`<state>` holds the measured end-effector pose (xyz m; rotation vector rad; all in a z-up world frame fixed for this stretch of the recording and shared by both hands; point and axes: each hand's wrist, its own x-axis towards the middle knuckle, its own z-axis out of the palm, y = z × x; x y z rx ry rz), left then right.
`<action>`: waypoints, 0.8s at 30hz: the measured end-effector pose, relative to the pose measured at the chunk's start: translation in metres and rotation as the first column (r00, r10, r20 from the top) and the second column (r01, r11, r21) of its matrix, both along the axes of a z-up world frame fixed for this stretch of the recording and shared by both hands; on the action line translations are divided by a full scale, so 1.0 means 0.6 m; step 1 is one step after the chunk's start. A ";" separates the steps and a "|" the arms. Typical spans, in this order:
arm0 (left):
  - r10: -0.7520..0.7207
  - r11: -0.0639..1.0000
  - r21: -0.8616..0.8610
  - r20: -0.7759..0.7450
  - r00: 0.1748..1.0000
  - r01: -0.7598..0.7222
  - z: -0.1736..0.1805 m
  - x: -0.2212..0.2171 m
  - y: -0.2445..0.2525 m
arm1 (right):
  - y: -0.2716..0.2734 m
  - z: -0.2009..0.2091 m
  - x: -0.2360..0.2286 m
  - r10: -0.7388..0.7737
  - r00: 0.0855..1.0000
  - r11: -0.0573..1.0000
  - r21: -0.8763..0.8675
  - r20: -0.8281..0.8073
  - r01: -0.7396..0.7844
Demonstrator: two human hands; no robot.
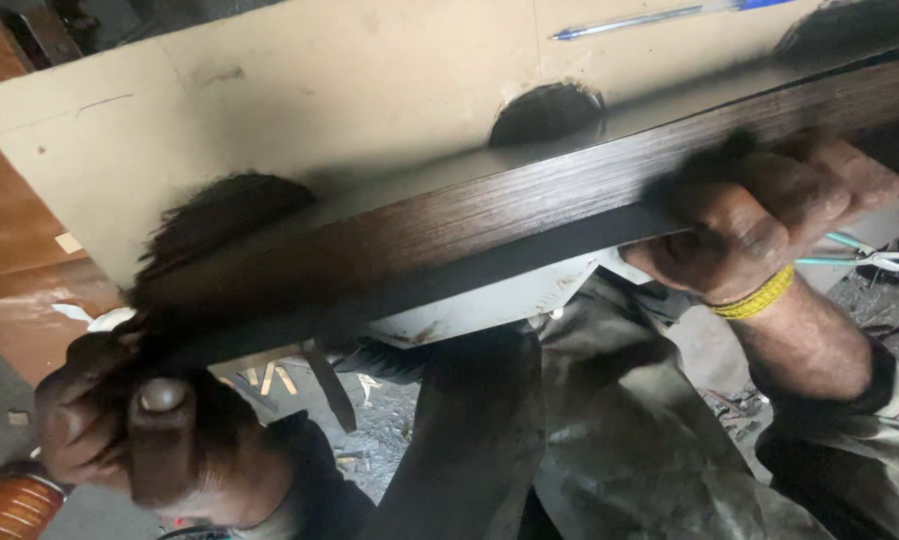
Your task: The person aligns a dark, flat component against a structured base, pressing them together and using a metal tool to secure or shave the edge of the assembly.
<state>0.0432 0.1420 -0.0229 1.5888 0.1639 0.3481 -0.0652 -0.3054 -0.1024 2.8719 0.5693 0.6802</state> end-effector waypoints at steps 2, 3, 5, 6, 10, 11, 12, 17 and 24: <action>0.040 0.999 0.028 -0.060 0.997 -0.038 0.003 -0.002 0.001 | -0.010 -0.004 -0.008 -0.007 1.000 1.000 -0.012 -0.010 0.007; 0.036 0.999 0.035 -0.075 0.997 -0.033 0.006 -0.002 0.001 | -0.016 -0.005 -0.007 -0.010 1.000 1.000 -0.018 -0.010 0.009; 0.002 1.000 0.024 -0.079 0.997 0.000 0.013 0.001 0.003 | -0.021 -0.003 0.000 0.015 1.000 0.996 0.085 0.009 -0.016; -0.008 1.000 0.016 -0.054 0.999 0.009 0.014 0.001 0.000 | -0.020 0.003 0.002 0.015 1.000 0.991 0.132 0.007 -0.016; 0.010 1.000 0.023 0.024 1.000 -0.011 0.004 0.000 -0.008 | -0.010 0.055 0.002 -0.003 0.997 0.974 0.226 -0.079 0.021; 0.031 0.999 0.030 0.006 1.000 -0.031 0.001 0.005 -0.005 | -0.007 0.068 0.003 -0.007 0.994 0.969 0.245 -0.108 0.034; 0.033 0.999 0.025 -0.003 0.999 -0.033 -0.002 0.007 -0.004 | -0.007 0.078 0.007 -0.009 0.991 0.963 0.264 -0.134 0.045; -0.071 0.996 0.052 0.005 0.997 0.071 0.006 0.012 -0.001 | -0.032 0.135 0.016 -0.027 0.970 0.920 0.373 -0.243 0.119; -0.180 0.886 0.450 0.115 0.977 0.110 0.058 0.020 -0.051 | -0.094 0.158 0.028 -0.009 0.956 0.866 0.476 -0.295 0.155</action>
